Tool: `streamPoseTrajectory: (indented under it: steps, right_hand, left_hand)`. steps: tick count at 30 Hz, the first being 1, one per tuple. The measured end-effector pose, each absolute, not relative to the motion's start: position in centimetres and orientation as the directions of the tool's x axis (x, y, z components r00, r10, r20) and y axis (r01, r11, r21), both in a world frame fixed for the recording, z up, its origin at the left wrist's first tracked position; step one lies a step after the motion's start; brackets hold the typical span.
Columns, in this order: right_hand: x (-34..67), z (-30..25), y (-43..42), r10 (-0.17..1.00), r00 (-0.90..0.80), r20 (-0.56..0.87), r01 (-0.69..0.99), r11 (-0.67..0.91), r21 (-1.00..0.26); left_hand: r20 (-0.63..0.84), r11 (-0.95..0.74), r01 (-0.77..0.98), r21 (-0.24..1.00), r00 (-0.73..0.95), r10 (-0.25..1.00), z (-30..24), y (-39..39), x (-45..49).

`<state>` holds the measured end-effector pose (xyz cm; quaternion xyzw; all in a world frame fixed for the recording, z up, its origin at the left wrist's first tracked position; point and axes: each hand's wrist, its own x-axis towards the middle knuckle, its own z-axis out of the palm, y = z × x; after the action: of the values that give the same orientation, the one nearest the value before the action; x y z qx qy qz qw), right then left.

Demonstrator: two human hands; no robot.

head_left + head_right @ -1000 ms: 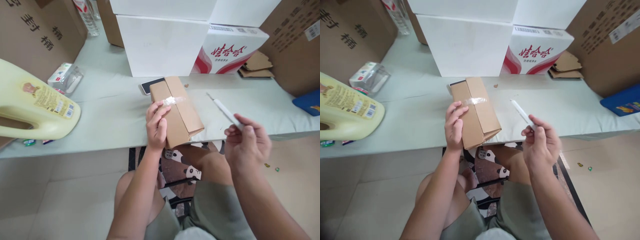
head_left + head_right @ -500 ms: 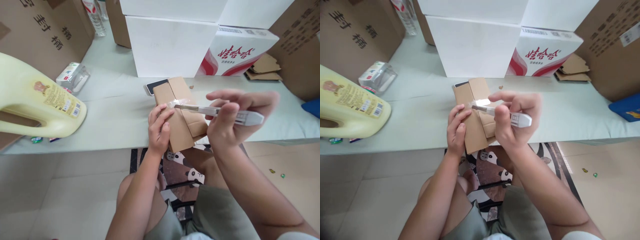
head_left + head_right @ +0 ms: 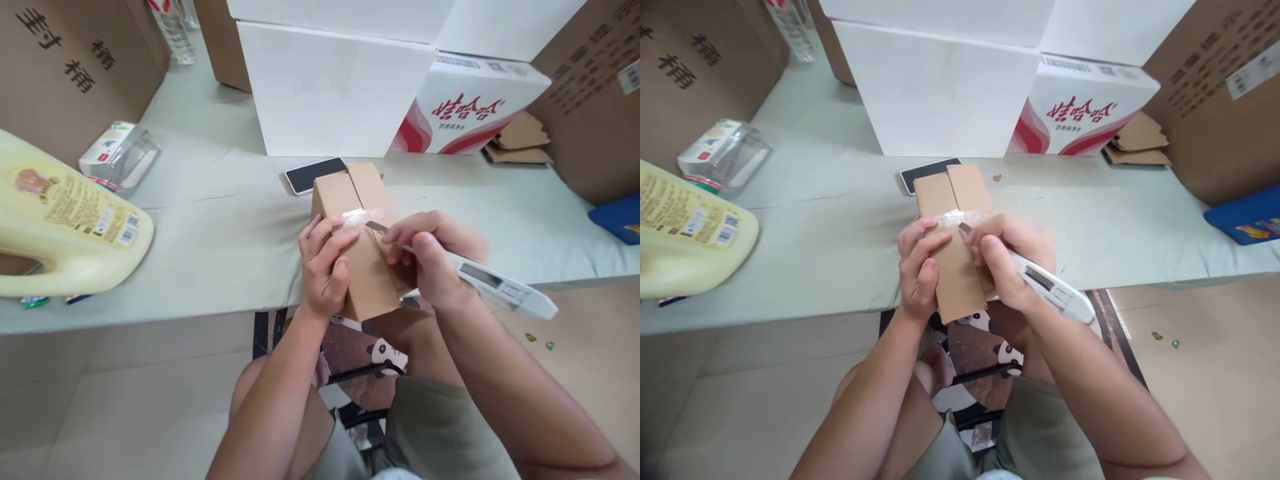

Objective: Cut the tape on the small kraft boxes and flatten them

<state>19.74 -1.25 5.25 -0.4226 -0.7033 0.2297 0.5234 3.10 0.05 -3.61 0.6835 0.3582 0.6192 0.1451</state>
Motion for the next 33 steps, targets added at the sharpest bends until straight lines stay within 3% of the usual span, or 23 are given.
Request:
streamPoseTrajectory:
  steps: [5,21,27,33]
  right_hand:
    - [19.6,4.5,-0.4,0.865,-0.003,0.502,0.281,0.483,-0.83]
    - [19.3,4.9,0.3,0.903,-0.047,0.428,0.46,0.4,-0.793]
    - [19.5,4.6,-0.4,0.903,-0.008,0.43,0.409,0.395,-0.823]
    - [19.0,5.0,-1.9,0.797,0.132,0.589,0.253,0.548,-0.798]
  left_hand:
    - [0.729,-0.676,0.356,0.645,-0.021,0.684,-3.7,0.0,3.1]
    - [0.716,-0.679,0.3,0.67,-0.016,0.698,-3.9,0.1,3.0]
    - [0.717,-0.676,0.329,0.66,-0.006,0.697,-3.9,0.2,3.0]
    - [0.717,-0.667,0.355,0.655,-0.013,0.697,-4.0,0.2,3.0]
